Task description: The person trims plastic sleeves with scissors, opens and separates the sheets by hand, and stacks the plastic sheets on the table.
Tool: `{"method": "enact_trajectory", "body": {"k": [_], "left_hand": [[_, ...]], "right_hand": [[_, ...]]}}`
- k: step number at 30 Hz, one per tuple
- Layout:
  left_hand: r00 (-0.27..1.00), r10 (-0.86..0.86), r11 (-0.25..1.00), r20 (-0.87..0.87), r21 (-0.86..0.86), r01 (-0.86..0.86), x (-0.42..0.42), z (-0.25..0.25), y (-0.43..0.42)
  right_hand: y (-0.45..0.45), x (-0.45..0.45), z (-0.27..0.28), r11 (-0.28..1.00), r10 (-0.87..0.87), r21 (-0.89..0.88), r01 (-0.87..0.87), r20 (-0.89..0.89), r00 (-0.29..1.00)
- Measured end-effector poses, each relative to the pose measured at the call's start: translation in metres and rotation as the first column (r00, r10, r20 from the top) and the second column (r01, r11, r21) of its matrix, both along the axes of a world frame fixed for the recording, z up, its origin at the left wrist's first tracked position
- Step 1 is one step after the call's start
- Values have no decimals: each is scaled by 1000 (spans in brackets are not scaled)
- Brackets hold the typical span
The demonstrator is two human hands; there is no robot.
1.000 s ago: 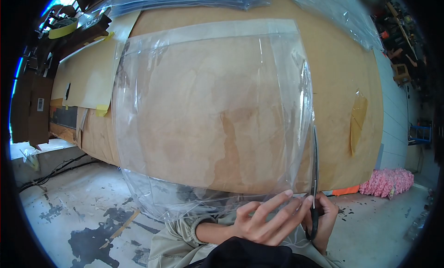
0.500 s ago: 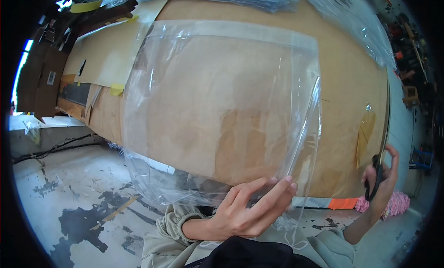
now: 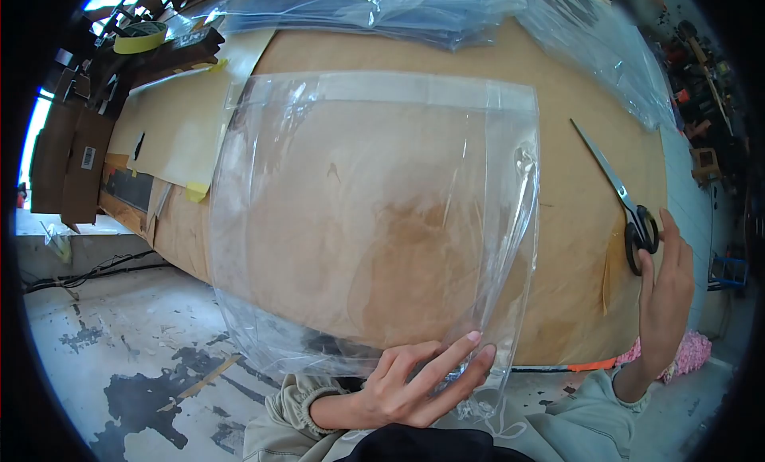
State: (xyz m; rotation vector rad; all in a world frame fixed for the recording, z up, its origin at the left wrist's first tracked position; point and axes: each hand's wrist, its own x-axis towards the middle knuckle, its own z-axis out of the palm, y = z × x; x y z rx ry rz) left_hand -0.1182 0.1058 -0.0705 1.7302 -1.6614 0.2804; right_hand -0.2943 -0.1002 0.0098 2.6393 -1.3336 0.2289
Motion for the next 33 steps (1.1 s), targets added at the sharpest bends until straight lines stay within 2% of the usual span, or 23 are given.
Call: {"method": "enact_trajectory", "body": {"k": [2,3,4,6,8,11,14,18,23,25,27,30,33], "left_hand": [[1000,-5,1000,-22,-8,4,0,0,-1],[999,-4,1000,-33,-9,4,0,0,0],[999,-5,1000,-42,-13,5,1,0,0],[998,-16,1000,-54,-25,15,2,0,-2],[998,-28,999,-64,-34,26,3,-1,-1],[996,-35,999,-85,-16,34,3,0,1],[995,-28,1000,-96,1,28,2,1,1],[996,-21,1000,-86,1,21,2,0,-1],[996,27,999,-80,21,-25,-1,-1,-5],[996,-1,1000,-91,30,4,-2,-2,3],[993,-21,998,-114,61,28,-3,-1,12],[988,-34,989,-154,135,55,-3,5,15],[979,-45,975,-198,203,86,-3,12,15]], "right_hand": [[12,16,4,993,100,50,-111,180,978],[14,26,0,939,334,4,-345,232,914],[14,37,-8,831,547,-57,-554,271,792],[6,49,-23,563,820,-192,-804,254,513],[-7,56,-35,296,953,-297,-908,150,262],[-18,65,-43,174,977,-218,-960,161,141],[-27,73,-40,205,944,-150,-967,291,155],[-19,75,-44,410,866,-77,-909,345,361],[-44,93,-40,678,677,38,-734,357,644],[-83,103,-54,770,638,-287,-570,317,702],[-139,112,-31,882,469,-244,-403,366,804],[-158,112,-14,887,459,-191,-421,269,847],[-142,105,1,966,244,109,-235,-78,967]]}}
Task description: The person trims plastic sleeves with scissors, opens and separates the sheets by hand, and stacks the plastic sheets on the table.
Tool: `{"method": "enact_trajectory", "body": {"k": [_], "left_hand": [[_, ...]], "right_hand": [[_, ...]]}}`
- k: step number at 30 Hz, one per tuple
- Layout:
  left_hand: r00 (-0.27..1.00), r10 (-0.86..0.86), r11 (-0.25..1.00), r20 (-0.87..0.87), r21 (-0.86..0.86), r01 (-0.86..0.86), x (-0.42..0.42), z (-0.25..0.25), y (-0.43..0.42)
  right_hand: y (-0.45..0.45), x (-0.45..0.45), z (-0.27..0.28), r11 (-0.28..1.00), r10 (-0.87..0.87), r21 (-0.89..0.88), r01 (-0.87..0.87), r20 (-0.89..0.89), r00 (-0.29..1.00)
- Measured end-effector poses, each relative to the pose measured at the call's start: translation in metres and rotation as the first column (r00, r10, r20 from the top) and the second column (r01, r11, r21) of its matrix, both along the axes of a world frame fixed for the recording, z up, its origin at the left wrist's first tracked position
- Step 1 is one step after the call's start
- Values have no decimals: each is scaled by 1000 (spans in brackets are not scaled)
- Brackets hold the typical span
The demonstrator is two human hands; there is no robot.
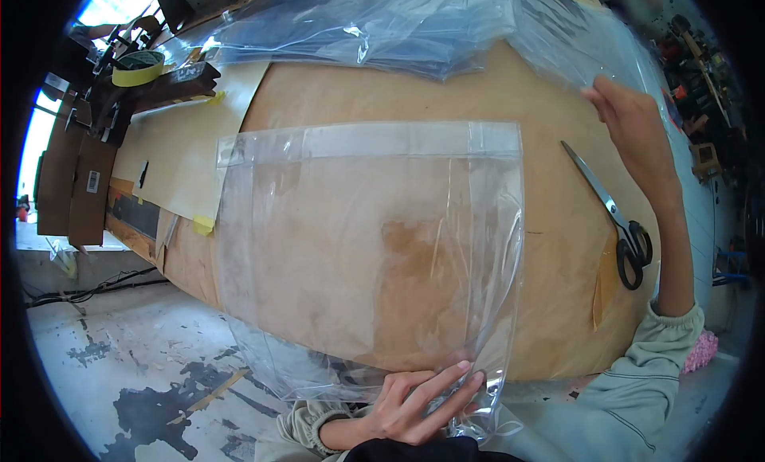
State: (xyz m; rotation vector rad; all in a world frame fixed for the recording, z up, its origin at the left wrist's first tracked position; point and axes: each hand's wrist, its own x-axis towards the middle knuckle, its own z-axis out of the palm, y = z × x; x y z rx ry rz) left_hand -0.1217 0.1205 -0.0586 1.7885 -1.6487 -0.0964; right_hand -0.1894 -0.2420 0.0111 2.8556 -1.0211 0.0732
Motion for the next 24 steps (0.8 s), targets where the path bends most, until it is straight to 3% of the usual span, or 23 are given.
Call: {"method": "enact_trajectory", "body": {"k": [3,5,6,9,10,13,16,19,22,24], "left_hand": [[980,-122,976,-156,159,146,5,16,2],[958,-282,948,53,168,270,23,25,3],[922,-354,928,159,180,325,31,27,2],[857,-281,957,432,67,281,37,28,-2],[818,-332,941,470,108,321,37,24,-5],[697,-432,899,572,217,380,36,18,-19],[690,-452,885,565,381,268,35,28,-17],[798,-349,932,492,269,242,27,18,-15],[837,-280,958,470,193,212,21,15,-14],[871,-232,972,433,142,189,17,12,-14]], "right_hand": [[23,-35,-1,984,161,39,-176,247,955],[51,-63,2,993,119,-41,-112,224,967],[66,-79,4,999,28,23,-33,194,981],[108,-108,1,970,-121,223,94,112,986],[116,-112,-2,950,-154,287,122,90,984],[123,-123,-16,949,-229,247,195,119,966],[120,-134,-17,984,-141,129,123,139,980],[108,-146,-21,976,-85,214,36,222,971],[115,-143,-8,903,-283,382,198,182,942],[121,-152,-6,609,-480,790,73,294,827]]}}
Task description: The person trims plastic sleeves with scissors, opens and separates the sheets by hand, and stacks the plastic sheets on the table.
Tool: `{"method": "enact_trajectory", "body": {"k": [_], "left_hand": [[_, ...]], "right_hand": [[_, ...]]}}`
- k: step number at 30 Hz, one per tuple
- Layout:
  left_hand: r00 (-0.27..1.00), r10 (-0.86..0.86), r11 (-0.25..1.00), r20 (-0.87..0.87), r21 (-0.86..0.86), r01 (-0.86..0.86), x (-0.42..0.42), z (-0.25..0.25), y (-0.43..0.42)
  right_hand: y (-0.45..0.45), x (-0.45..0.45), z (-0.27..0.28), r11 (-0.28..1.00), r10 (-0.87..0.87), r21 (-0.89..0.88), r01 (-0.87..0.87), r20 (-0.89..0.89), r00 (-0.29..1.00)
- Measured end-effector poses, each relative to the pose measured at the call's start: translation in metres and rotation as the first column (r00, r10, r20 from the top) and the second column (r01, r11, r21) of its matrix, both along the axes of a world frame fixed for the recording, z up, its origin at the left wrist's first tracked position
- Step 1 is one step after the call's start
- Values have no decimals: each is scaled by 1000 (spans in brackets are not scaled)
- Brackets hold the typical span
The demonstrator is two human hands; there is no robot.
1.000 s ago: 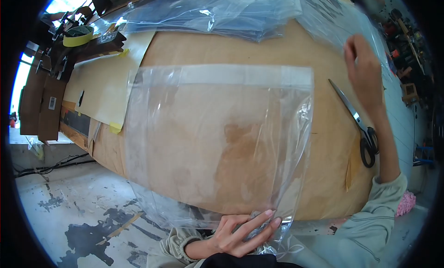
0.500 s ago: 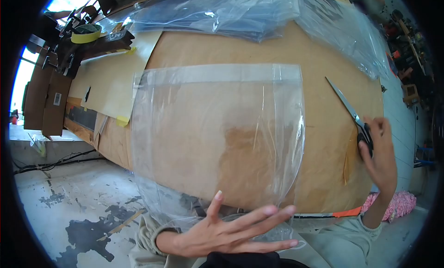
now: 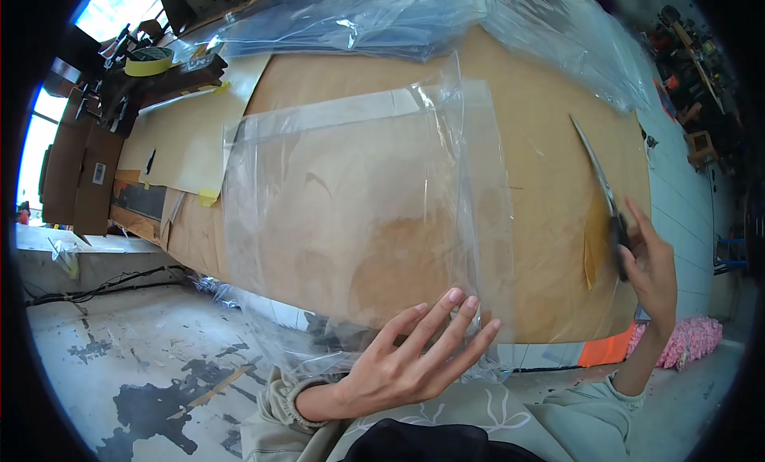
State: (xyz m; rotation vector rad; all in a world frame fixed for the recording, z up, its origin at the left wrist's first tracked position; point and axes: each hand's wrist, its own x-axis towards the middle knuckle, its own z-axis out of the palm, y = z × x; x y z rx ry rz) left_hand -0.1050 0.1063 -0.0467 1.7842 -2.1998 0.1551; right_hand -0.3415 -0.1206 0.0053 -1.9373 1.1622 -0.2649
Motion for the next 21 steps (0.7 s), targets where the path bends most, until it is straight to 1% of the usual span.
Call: {"method": "enact_trajectory", "body": {"k": [1,2,4,5,6,7,9,11,12,14,15,16,17,18,19,21], "left_hand": [[999,24,1000,-39,-18,-24,-4,-4,1],[996,46,998,-77,-36,-49,-7,-9,1],[996,50,993,-71,-101,-57,-11,-18,2],[996,54,989,-70,-130,-63,-13,-21,1],[994,55,986,-98,-153,-69,-15,-21,1],[991,53,982,-124,-175,-75,-16,-21,2],[985,40,972,-169,-222,-78,-17,-22,3],[977,21,959,-213,-272,-80,-20,-23,8],[973,22,960,-231,-268,-85,-21,-22,10],[963,24,960,-268,-262,-96,-25,-19,15],[967,33,959,-254,-266,-102,-28,-21,18],[970,39,955,-239,-277,-107,-30,-24,18],[972,49,952,-229,-285,-115,-33,-27,18],[974,59,949,-219,-289,-123,-35,-28,20],[983,45,967,-180,-240,-88,-33,-29,22],[986,43,971,-160,-227,-79,-31,-29,26]], "right_hand": [[6,-5,0,972,-64,235,25,156,986],[17,-5,-5,965,-95,260,29,245,965],[46,3,-19,951,-156,308,24,410,899],[61,4,-19,909,-168,414,-42,457,873],[77,6,-18,850,-190,515,-111,496,847],[90,10,-15,679,-421,732,-59,453,786],[113,16,-13,504,-589,858,-102,427,686],[134,18,-14,602,-507,768,-218,579,639],[145,19,-9,658,-487,740,-136,556,674],[144,13,-14,669,-348,739,-82,409,844],[144,15,-14,605,-323,796,-35,285,903],[150,27,-15,645,-341,764,18,267,901],[154,25,-27,769,-236,639,11,268,934],[160,22,-41,866,-131,500,-10,246,960],[166,23,-47,860,-199,510,19,300,933],[174,30,-53,844,-327,532,70,405,854]]}}
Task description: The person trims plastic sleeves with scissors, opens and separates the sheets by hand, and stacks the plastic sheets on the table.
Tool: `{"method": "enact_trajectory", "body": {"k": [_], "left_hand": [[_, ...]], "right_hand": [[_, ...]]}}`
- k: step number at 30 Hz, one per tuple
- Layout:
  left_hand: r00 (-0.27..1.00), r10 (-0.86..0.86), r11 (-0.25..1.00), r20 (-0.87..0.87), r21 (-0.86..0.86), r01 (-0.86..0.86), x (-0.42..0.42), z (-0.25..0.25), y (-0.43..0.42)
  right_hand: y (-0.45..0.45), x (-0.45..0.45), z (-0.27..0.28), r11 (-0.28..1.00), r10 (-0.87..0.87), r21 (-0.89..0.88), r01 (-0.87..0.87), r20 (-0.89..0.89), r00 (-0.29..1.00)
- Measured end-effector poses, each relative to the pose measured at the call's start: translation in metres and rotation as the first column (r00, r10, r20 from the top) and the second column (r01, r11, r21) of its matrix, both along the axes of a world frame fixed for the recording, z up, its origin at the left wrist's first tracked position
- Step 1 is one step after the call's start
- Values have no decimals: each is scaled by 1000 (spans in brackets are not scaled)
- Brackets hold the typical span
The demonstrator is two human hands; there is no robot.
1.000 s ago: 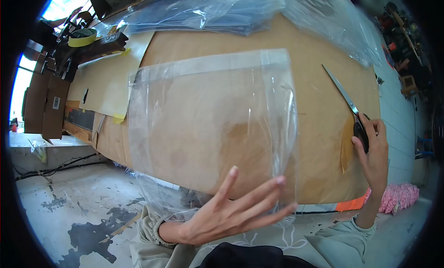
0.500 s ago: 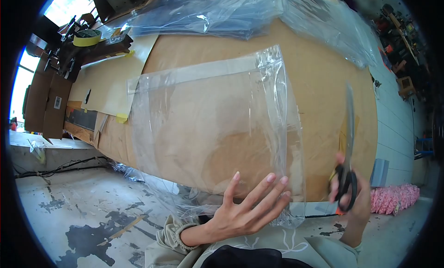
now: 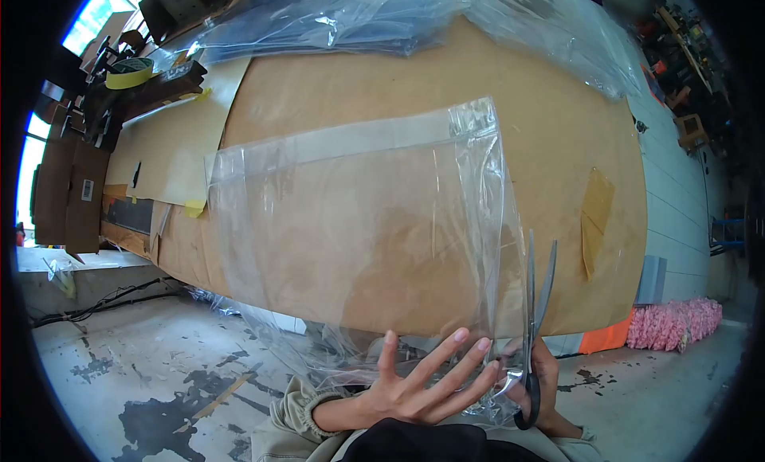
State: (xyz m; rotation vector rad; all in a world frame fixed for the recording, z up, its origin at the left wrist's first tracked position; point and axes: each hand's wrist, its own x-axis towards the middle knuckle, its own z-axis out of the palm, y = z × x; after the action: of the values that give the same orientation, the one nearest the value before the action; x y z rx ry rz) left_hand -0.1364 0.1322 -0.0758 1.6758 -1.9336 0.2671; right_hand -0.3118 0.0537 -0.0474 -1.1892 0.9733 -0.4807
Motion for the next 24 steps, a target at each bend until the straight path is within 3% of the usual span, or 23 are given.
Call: {"method": "enact_trajectory", "body": {"k": [8,18,24], "left_hand": [[996,50,996,-69,82,-44,-9,7,17],[999,30,999,-33,31,-29,-10,2,16],[997,37,995,-65,92,-31,-15,7,20]], "right_hand": [[5,3,6,998,-62,-9,61,-130,990],[8,-3,0,999,-16,-30,14,-68,998],[8,3,2,996,-72,-70,59,-204,976]]}}
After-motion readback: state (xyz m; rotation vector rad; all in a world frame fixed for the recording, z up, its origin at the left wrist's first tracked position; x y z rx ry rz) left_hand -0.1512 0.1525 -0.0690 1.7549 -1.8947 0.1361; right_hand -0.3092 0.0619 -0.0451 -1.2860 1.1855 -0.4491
